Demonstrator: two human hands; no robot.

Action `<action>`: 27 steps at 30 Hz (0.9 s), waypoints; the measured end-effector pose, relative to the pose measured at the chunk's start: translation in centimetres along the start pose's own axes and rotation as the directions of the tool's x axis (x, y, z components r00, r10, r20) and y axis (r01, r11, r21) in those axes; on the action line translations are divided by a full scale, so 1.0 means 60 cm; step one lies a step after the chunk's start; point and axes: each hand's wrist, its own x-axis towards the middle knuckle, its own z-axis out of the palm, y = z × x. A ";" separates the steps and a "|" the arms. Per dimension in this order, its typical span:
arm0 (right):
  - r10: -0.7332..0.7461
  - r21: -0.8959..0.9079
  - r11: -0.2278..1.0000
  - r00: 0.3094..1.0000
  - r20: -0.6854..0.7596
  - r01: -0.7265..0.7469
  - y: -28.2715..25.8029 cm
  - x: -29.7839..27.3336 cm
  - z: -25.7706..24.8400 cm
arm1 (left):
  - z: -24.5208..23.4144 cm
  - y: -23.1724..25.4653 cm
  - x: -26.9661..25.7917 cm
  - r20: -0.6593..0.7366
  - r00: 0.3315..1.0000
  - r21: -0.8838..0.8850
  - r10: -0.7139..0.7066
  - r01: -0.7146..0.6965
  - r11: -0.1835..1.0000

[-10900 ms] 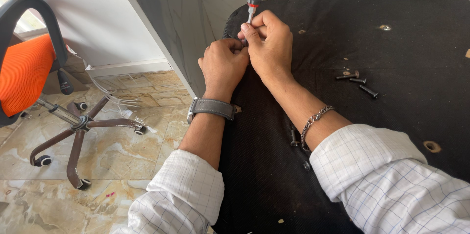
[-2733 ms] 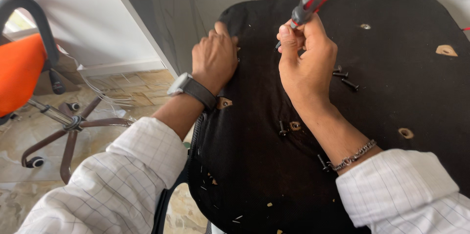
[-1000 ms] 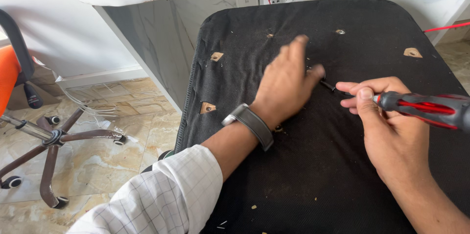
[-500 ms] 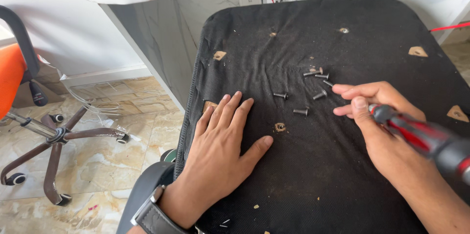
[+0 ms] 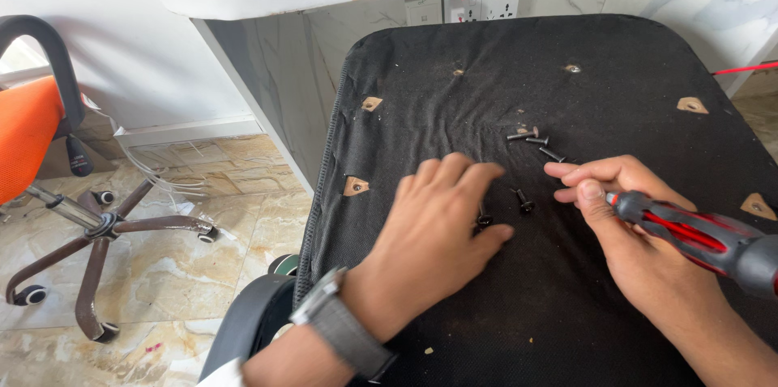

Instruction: The person uses a screwdriver to remove multiple screws from the underside of a black upholstered chair seat. Screws are placed on the seat surface as they are removed. The person works methodically across several screw locations.

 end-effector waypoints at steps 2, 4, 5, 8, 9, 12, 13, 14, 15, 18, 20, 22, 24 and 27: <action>0.034 0.003 0.999 0.999 -0.016 -0.034 0.001 0.001 0.000 | 0.029 0.009 0.033 -0.021 0.998 0.011 0.051 -0.051 0.999; 0.034 0.022 0.999 0.999 -0.027 -0.034 0.003 0.002 -0.001 | 0.051 0.009 0.063 -0.031 0.999 0.008 0.028 -0.027 1.000; 0.019 0.039 0.999 0.999 -0.030 -0.018 0.005 0.003 0.000 | 0.058 0.007 0.070 -0.033 0.999 0.007 0.017 -0.016 1.000; 0.025 0.051 0.998 0.999 -0.022 -0.024 0.007 0.003 0.001 | 0.065 -0.005 0.069 0.002 1.000 -0.050 -0.004 0.004 0.999; 0.035 0.048 0.998 0.999 -0.015 -0.034 0.007 0.003 0.002 | 0.067 -0.005 0.068 -0.018 1.000 -0.049 0.007 -0.008 0.999; 0.020 0.045 0.999 1.000 -0.019 -0.020 0.007 0.004 0.004 | 0.070 -0.002 0.065 -0.059 0.998 -0.044 0.025 -0.028 0.999; -0.005 0.017 1.000 0.999 -0.038 0.005 0.006 0.005 0.003 | 0.070 0.000 0.066 -0.057 0.998 -0.040 0.024 -0.026 0.999; -0.030 -0.011 0.999 0.998 -0.057 0.030 0.005 0.006 0.001 | 0.069 0.001 0.068 -0.055 0.998 -0.036 0.023 -0.025 0.999; -0.055 -0.041 0.998 0.996 -0.077 0.052 0.005 0.007 -0.001 | 0.068 0.001 0.073 -0.045 0.998 -0.071 0.046 -0.049 0.996; -0.056 0.022 0.998 0.991 -0.120 0.059 0.004 0.019 -0.014 | 0.066 -0.004 0.101 0.033 0.994 -0.144 0.100 -0.094 0.985; -0.116 -0.076 0.991 0.982 -0.147 0.106 0.004 0.031 -0.030 | 0.072 -0.008 0.140 0.148 0.983 -0.151 0.110 -0.088 0.985; -0.128 -0.146 0.984 0.979 -0.156 0.105 0.006 0.045 -0.040 | 0.083 -0.010 0.182 0.174 0.982 -0.127 0.070 -0.048 0.991; -0.088 -0.191 0.980 0.984 -0.155 0.057 0.009 0.059 -0.046 | 0.095 -0.015 0.233 0.245 0.969 -0.098 0.031 -0.007 0.995; -0.126 -0.226 0.970 0.982 -0.138 0.093 0.015 0.075 -0.057 | 0.112 -0.028 0.313 0.393 0.920 -0.038 -0.004 0.020 0.999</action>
